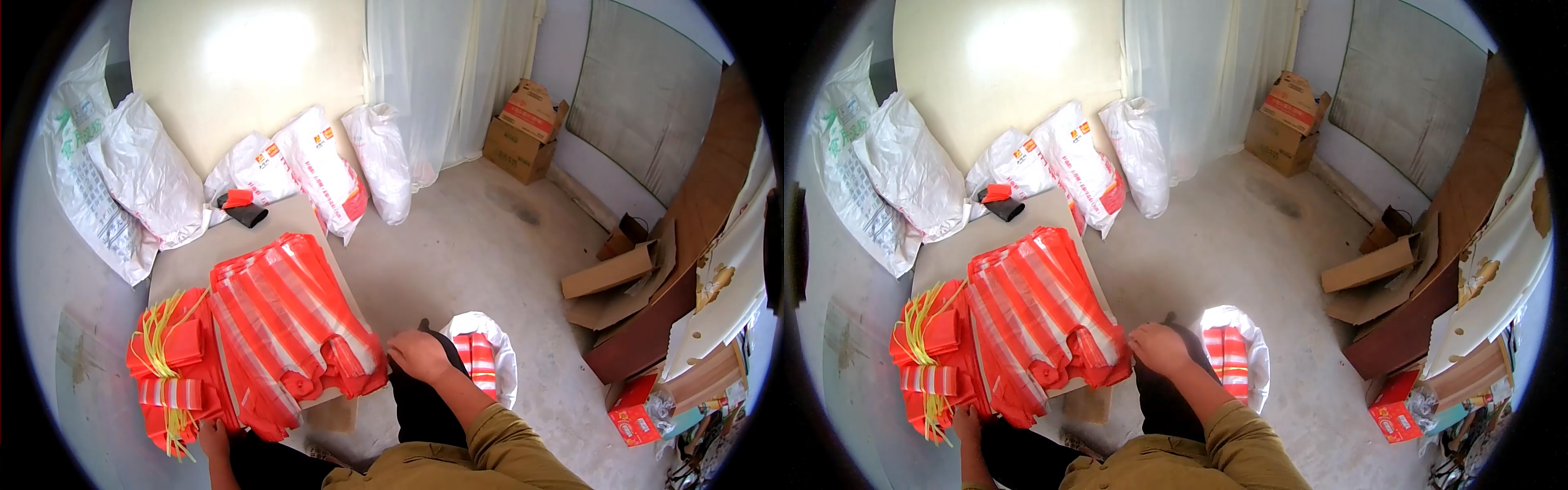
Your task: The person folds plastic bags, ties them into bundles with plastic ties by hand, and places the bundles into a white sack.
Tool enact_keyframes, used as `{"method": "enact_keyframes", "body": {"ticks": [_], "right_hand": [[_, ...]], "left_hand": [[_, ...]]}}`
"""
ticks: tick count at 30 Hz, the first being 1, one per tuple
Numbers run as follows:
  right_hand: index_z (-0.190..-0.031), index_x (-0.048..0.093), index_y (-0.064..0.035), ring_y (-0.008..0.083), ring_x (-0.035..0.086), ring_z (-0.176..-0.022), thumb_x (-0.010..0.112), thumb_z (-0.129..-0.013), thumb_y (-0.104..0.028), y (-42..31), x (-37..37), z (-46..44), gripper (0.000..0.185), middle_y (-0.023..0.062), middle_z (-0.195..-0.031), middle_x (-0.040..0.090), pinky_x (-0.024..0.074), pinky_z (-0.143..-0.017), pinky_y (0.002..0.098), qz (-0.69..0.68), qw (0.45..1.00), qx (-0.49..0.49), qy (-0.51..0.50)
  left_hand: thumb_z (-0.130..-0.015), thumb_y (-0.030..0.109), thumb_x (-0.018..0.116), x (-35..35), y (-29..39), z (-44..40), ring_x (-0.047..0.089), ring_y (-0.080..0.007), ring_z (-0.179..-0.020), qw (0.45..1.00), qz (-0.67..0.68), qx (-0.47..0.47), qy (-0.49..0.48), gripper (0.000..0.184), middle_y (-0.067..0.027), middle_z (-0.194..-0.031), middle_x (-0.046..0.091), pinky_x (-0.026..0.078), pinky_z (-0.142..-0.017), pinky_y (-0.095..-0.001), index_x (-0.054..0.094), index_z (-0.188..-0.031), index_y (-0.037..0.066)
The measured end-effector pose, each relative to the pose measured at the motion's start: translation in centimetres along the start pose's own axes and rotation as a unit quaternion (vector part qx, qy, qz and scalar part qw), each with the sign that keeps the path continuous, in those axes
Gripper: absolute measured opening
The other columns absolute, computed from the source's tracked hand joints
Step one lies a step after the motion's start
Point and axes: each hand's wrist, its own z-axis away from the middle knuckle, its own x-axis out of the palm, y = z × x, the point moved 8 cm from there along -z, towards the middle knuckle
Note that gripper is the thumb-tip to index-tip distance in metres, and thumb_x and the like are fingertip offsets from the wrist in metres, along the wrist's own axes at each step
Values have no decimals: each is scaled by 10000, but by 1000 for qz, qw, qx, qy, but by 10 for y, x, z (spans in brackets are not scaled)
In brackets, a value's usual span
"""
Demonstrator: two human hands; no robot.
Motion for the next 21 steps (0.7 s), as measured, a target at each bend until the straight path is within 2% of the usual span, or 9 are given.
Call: {"method": "enact_keyframes", "body": {"ticks": [6,18,21], "right_hand": [[-1016,712,-81,352,657,-1000,618,-952,-241,-1,0,-1,196,125,-1005,697,532,-880,461,-17,1000,-1,5],[-1015,709,-91,353,657,-992,612,-954,-251,-1,3,-2,197,130,-1008,697,529,-877,463,-7,1000,-10,7],[-997,720,-88,339,662,-998,605,-963,-250,-3,0,-2,201,124,-998,706,534,-891,445,-2,1000,-9,13]], "left_hand": [[-939,294,654,-3,3,2,675,-425,-871,1000,-7,-21,-17,316,-248,-956,680,527,-774,-510,720,-883,-10],[-940,285,652,-3,4,1,674,-430,-864,1000,-3,-18,-15,323,-246,-912,681,530,-773,-515,716,-858,-20],[-941,288,650,-1,1,0,676,-426,-876,1000,-4,-13,4,331,-253,-956,682,531,-780,-512,711,-857,-27]]}}
